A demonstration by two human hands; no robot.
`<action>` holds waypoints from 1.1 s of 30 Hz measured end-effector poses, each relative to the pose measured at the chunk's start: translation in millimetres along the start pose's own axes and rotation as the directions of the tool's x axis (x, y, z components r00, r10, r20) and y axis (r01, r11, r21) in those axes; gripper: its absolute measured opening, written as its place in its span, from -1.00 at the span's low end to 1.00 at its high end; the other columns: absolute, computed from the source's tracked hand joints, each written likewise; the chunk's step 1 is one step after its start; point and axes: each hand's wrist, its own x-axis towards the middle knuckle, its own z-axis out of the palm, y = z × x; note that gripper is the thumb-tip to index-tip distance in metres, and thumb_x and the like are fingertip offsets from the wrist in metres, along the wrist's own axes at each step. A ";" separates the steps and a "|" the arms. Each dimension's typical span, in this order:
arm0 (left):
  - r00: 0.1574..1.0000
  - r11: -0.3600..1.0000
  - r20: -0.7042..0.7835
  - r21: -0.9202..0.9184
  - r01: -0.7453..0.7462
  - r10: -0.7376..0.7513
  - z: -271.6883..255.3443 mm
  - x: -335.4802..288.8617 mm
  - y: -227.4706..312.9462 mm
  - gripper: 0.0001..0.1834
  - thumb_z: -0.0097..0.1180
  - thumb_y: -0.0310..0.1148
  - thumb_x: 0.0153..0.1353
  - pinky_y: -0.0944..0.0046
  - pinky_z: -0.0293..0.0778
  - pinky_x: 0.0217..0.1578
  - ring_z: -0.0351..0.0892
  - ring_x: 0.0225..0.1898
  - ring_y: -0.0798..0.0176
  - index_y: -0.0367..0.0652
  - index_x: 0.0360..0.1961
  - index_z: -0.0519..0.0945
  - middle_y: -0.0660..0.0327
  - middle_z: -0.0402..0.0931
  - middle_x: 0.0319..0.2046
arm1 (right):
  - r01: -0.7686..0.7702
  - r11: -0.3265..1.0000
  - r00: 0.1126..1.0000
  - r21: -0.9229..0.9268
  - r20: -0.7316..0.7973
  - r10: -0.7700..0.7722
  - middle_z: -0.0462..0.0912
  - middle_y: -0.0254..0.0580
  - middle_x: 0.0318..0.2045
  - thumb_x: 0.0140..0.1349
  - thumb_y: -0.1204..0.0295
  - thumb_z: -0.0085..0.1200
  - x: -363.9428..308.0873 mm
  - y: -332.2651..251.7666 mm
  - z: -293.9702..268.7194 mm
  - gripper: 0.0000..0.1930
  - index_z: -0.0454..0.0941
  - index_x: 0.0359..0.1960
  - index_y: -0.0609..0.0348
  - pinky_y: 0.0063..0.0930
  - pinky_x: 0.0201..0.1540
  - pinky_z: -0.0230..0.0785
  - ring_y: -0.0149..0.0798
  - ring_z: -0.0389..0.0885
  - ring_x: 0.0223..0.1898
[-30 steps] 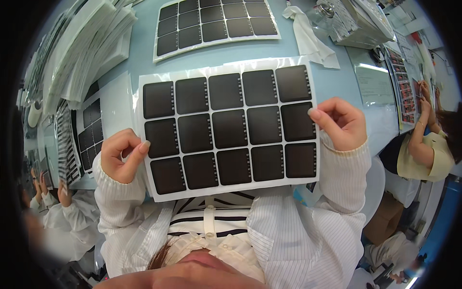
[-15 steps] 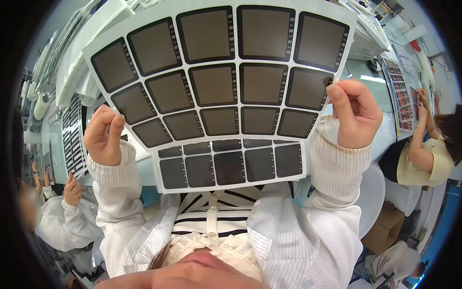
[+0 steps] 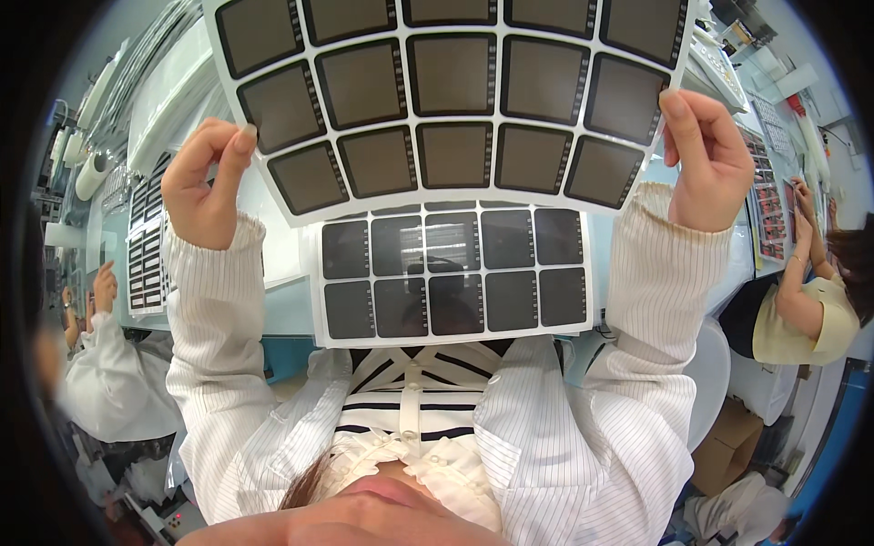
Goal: Inspecting and organizing sheets of solar cells at a manufacturing workbench in a factory setting.
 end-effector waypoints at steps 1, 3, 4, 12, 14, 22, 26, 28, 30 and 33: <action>1.000 1.000 -0.015 0.003 -0.001 0.001 0.3 2.7 -1.2 -0.86 0.18 -0.47 0.06 0.50 0.08 -0.63 0.15 -0.66 0.50 -0.30 -0.57 0.53 0.32 0.36 -0.68 | 0.002 1.000 1.000 0.001 0.001 -0.002 0.47 -0.40 -0.61 0.10 0.44 0.15 3.2 -0.7 0.9 -0.86 0.57 -0.38 0.27 -0.74 -0.58 0.04 -0.58 0.27 -0.63; 1.000 1.000 -0.021 -0.017 0.004 -0.004 2.3 7.5 -7.9 -0.84 0.17 -0.42 0.07 0.50 0.09 -0.63 0.17 -0.65 0.51 -0.29 -0.56 0.54 0.33 0.38 -0.69 | 0.015 1.000 1.000 0.014 -0.011 -0.015 0.46 -0.41 -0.62 0.09 0.44 0.16 8.9 -0.6 3.0 -0.85 0.57 -0.37 0.27 -0.74 -0.58 0.04 -0.58 0.28 -0.64; 0.999 0.999 -0.026 -0.021 0.024 -0.024 4.2 9.7 -9.6 -0.83 0.17 -0.41 0.08 0.50 0.09 -0.63 0.18 -0.65 0.51 -0.29 -0.56 0.54 0.33 0.38 -0.68 | 0.016 1.000 1.000 0.015 -0.010 -0.016 0.46 -0.41 -0.62 0.09 0.44 0.16 11.9 0.5 4.1 -0.85 0.57 -0.37 0.27 -0.74 -0.58 0.04 -0.58 0.28 -0.64; 0.928 0.941 0.226 0.235 0.243 -0.296 42.2 37.1 -51.8 -0.66 0.03 -0.14 0.16 0.34 0.26 -0.56 0.35 -0.64 0.32 -0.23 -0.48 0.58 0.23 0.45 -0.68 | -0.178 0.963 0.955 -0.203 0.202 0.219 0.45 -0.48 -0.66 0.06 0.35 0.17 57.5 35.3 18.6 -0.80 0.61 -0.42 0.26 -0.77 -0.61 0.04 -0.63 0.30 -0.65; 0.884 0.897 0.282 0.351 0.268 -0.374 60.1 48.2 -55.2 -0.65 -0.01 -0.12 0.16 0.25 0.35 -0.45 0.47 -0.55 0.17 -0.22 -0.46 0.59 0.17 0.51 -0.62 | -0.201 0.940 0.924 -0.274 0.266 0.275 0.46 -0.47 -0.67 0.05 0.32 0.17 73.2 54.0 23.4 -0.78 0.61 -0.42 0.26 -0.76 -0.60 0.06 -0.63 0.32 -0.65; 0.838 0.788 0.173 0.477 0.388 -0.517 115.8 75.8 -122.4 -0.61 -0.07 -0.14 0.21 0.19 0.41 -0.56 0.45 -0.77 0.17 -0.29 -0.43 0.56 0.12 0.49 -0.69 | -0.376 0.873 0.851 -0.311 0.257 0.459 0.59 -0.35 -0.57 0.03 0.28 0.17 126.0 130.1 72.1 -0.75 0.61 -0.40 0.25 -0.68 -0.55 0.28 -0.52 0.47 -0.61; 0.828 0.772 0.185 0.510 0.379 -0.529 129.1 81.0 -150.0 -0.60 -0.07 -0.12 0.21 0.18 0.42 -0.47 0.52 -0.64 0.10 -0.30 -0.43 0.57 0.06 0.53 -0.62 | -0.345 0.872 0.864 -0.348 0.244 0.440 0.59 -0.31 -0.60 0.02 0.27 0.19 138.0 175.6 85.8 -0.71 0.61 -0.42 0.30 -0.63 -0.55 0.34 -0.50 0.48 -0.64; 0.831 0.766 0.200 0.541 0.348 -0.519 131.0 79.9 -157.5 -0.58 -0.09 -0.10 0.20 0.15 0.41 -0.34 0.55 -0.47 0.02 -0.30 -0.42 0.58 -0.02 0.55 -0.53 | -0.363 0.837 0.845 -0.410 0.234 0.481 0.58 -0.27 -0.63 -0.01 0.25 0.21 137.6 189.7 91.6 -0.68 0.62 -0.42 0.32 -0.62 -0.52 0.38 -0.49 0.49 -0.63; 0.826 0.763 0.203 0.541 0.353 -0.526 129.0 78.0 -162.6 -0.57 -0.09 -0.09 0.20 0.14 0.40 -0.30 0.54 -0.40 -0.01 -0.30 -0.41 0.58 -0.05 0.55 -0.50 | -0.369 0.817 0.841 -0.444 0.215 0.496 0.59 -0.27 -0.62 -0.01 0.25 0.21 135.5 197.5 96.1 -0.68 0.62 -0.40 0.32 -0.61 -0.51 0.40 -0.48 0.50 -0.62; 0.813 0.764 0.204 0.519 0.382 -0.545 122.5 74.9 -155.4 -0.54 -0.07 -0.06 0.19 0.15 0.39 -0.25 0.54 -0.34 -0.03 -0.32 -0.41 0.58 -0.08 0.55 -0.46 | -0.376 0.798 0.832 -0.471 0.207 0.515 0.60 -0.26 -0.59 0.00 0.24 0.21 130.4 203.0 95.5 -0.66 0.62 -0.36 0.31 -0.58 -0.48 0.44 -0.47 0.53 -0.60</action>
